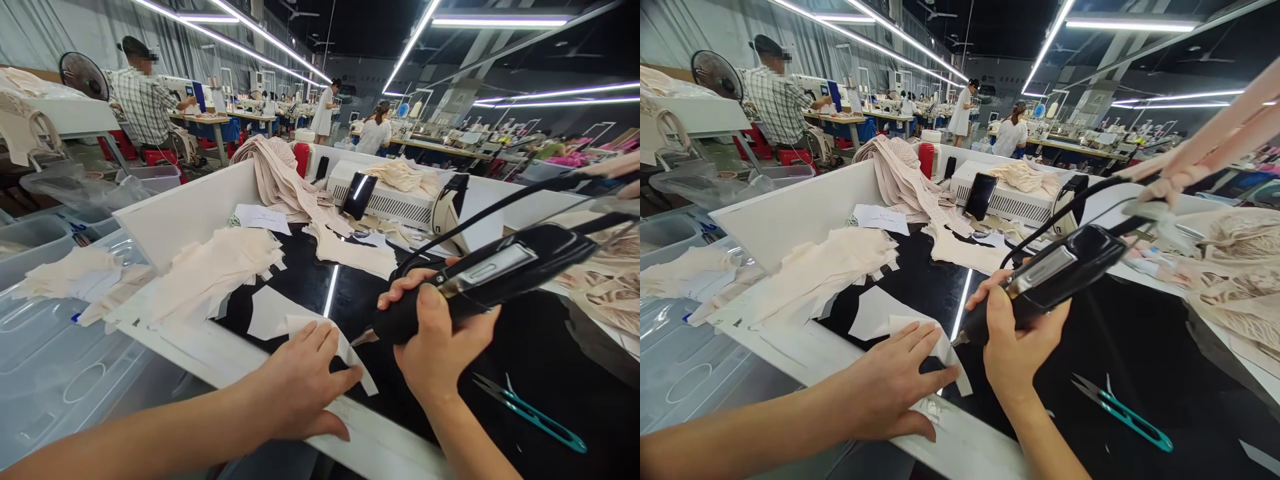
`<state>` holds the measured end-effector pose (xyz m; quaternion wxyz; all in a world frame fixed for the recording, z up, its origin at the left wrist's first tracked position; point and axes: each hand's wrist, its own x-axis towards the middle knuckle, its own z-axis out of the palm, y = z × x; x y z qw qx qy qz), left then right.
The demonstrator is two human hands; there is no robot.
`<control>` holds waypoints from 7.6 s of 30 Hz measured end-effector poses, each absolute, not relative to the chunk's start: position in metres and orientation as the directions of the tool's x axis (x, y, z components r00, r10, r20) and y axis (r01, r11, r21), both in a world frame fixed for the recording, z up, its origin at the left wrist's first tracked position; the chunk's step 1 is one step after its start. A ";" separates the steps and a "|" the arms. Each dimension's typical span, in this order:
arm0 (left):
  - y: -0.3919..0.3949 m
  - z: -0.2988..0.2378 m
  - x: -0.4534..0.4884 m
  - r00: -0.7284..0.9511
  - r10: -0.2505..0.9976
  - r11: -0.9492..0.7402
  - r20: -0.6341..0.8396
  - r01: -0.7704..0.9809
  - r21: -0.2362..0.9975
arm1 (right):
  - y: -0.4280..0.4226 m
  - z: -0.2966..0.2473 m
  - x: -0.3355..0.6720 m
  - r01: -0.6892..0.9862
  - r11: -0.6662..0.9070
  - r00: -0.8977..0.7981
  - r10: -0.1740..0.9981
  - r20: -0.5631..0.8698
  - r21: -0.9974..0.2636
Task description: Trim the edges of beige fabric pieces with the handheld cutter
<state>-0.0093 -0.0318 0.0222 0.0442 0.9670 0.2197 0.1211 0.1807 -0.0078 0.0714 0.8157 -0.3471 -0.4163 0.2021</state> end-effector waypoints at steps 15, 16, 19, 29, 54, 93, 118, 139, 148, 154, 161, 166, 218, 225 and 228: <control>-0.027 0.017 -0.020 0.893 0.433 -0.894 0.124 0.407 0.188 | 0.005 0.065 0.170 -0.028 0.713 0.497 0.618 0.609 -0.701; -0.027 0.016 -0.021 0.893 0.432 -0.894 0.125 0.406 0.192 | 0.005 0.065 0.170 -0.022 0.713 0.499 0.615 0.610 -0.701; -0.026 0.013 -0.023 0.894 0.430 -0.894 0.128 0.402 0.199 | 0.006 0.066 0.169 -0.005 0.709 0.509 0.609 0.608 -0.706; -0.025 0.012 -0.023 0.892 0.437 -0.892 0.115 0.414 0.184 | 0.018 0.066 0.165 -0.068 0.728 0.509 0.614 0.604 -0.683; -0.024 0.019 -0.028 0.904 0.402 -0.915 0.145 0.393 0.091 | -0.019 0.065 0.189 -0.064 0.702 0.490 0.641 0.591 -0.709; -0.006 0.042 -0.039 0.840 0.518 -0.854 0.160 0.520 0.034 | 0.004 0.078 0.212 -0.007 0.726 0.524 0.588 0.616 -0.688; -0.024 0.042 -0.028 0.816 0.507 -0.792 0.278 0.568 -0.224 | -0.040 0.064 0.186 -0.118 0.695 0.492 0.661 0.566 -0.709; -0.014 0.018 -0.015 0.886 0.249 -0.968 0.391 0.244 0.064 | -0.044 0.063 0.184 -0.110 0.686 0.481 0.670 0.566 -0.719; -0.015 0.016 -0.018 0.860 0.306 -0.951 0.409 0.295 0.091 | -0.045 0.063 0.186 -0.115 0.691 0.491 0.664 0.564 -0.714; -0.018 0.013 -0.021 0.868 0.346 -0.938 0.357 0.324 0.122 | -0.046 0.068 0.185 -0.133 0.670 0.526 0.672 0.521 -0.730; -0.020 0.008 -0.017 0.864 0.358 -0.934 0.355 0.335 0.127 | -0.039 0.076 0.186 -0.157 0.676 0.565 0.659 0.496 -0.720; -0.020 0.002 -0.014 0.839 0.361 -0.932 0.407 0.339 0.127 | -0.029 0.080 0.185 -0.145 0.664 0.577 0.659 0.482 -0.734; -0.029 0.012 -0.012 0.798 0.305 -0.952 0.520 0.259 0.162 | -0.041 0.076 0.176 -0.137 0.679 0.544 0.660 0.518 -0.722; -0.025 0.015 -0.023 0.803 0.380 -0.925 0.460 0.325 0.196 | -0.043 0.074 0.174 -0.131 0.678 0.539 0.661 0.522 -0.723; -0.024 0.014 -0.025 0.807 0.372 -0.928 0.459 0.314 0.199 | -0.043 0.071 0.174 -0.127 0.667 0.518 0.676 0.524 -0.734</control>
